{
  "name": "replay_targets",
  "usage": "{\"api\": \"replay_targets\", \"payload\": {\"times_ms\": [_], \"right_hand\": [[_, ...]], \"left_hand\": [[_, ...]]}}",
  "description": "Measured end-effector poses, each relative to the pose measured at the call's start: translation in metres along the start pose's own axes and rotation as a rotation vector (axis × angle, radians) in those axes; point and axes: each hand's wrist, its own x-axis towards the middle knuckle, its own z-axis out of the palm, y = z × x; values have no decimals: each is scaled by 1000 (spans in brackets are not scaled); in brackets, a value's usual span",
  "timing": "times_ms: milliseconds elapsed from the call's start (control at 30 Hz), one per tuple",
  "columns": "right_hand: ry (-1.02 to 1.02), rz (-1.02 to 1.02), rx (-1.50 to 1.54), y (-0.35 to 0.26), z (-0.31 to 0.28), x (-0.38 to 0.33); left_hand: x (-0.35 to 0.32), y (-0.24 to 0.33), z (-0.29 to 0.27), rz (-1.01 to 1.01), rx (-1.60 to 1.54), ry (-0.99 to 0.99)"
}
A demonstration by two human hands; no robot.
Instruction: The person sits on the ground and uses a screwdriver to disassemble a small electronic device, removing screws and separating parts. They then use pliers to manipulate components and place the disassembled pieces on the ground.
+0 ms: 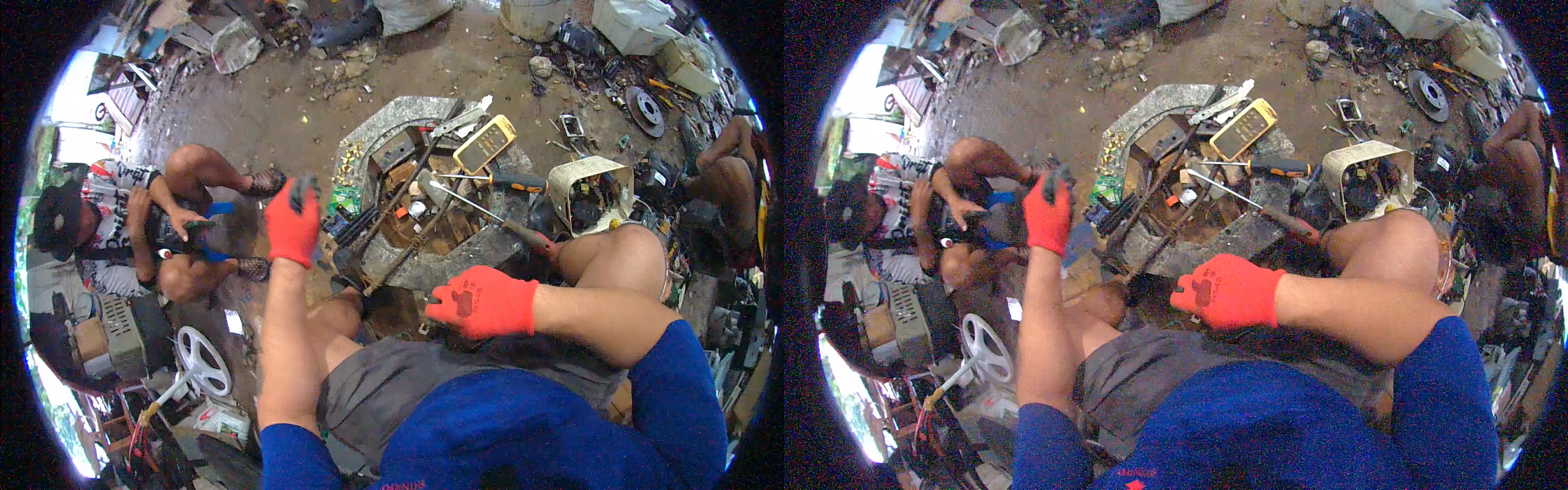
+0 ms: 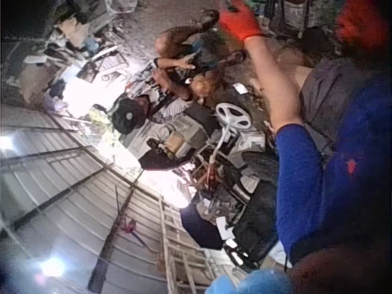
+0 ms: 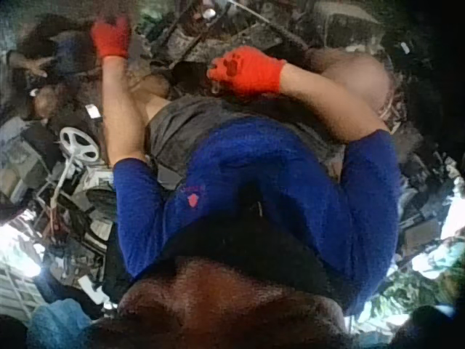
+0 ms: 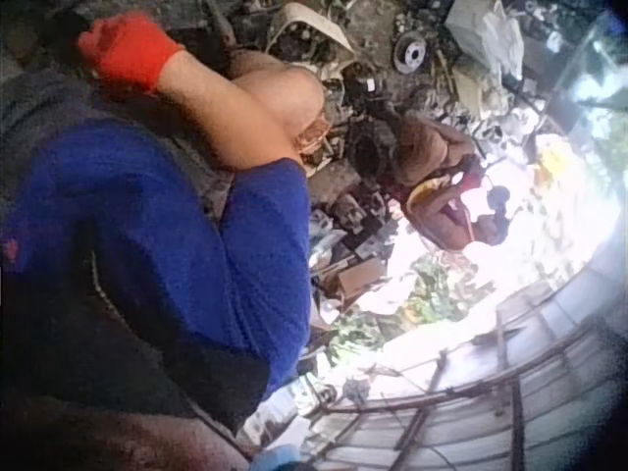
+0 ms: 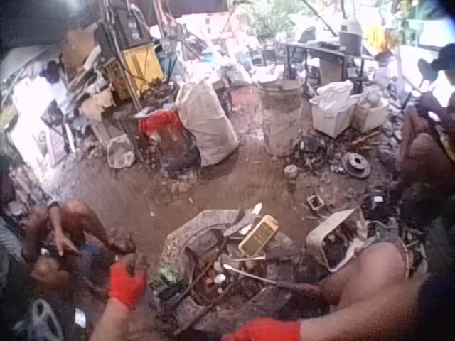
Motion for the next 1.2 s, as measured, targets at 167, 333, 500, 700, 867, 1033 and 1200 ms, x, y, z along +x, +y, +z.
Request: {"api": "replay_targets", "payload": {"times_ms": [167,333,500,700,867,1033,1200], "right_hand": [[-23,44,-61,-5,6,-9],[7,49,-84,-15,14,-16],[-4,45,-86,-16,15,-14],[16,60,-131,-6,9,-25],[-43,58,-84,4,8,-6],[-53,68,-48,24,10,-2],[-113,157,-23,38,-31,8]], "left_hand": [[-72,46,39,398,127,-240],[-129,65,113,529,190,-387],[-164,34,125,580,317,-413],[-100,75,7,391,88,-340],[-59,18,-53,-252,-352,41],[-39,23,-29,131,-80,-237],[-62,23,-38,189,167,-835]]}}
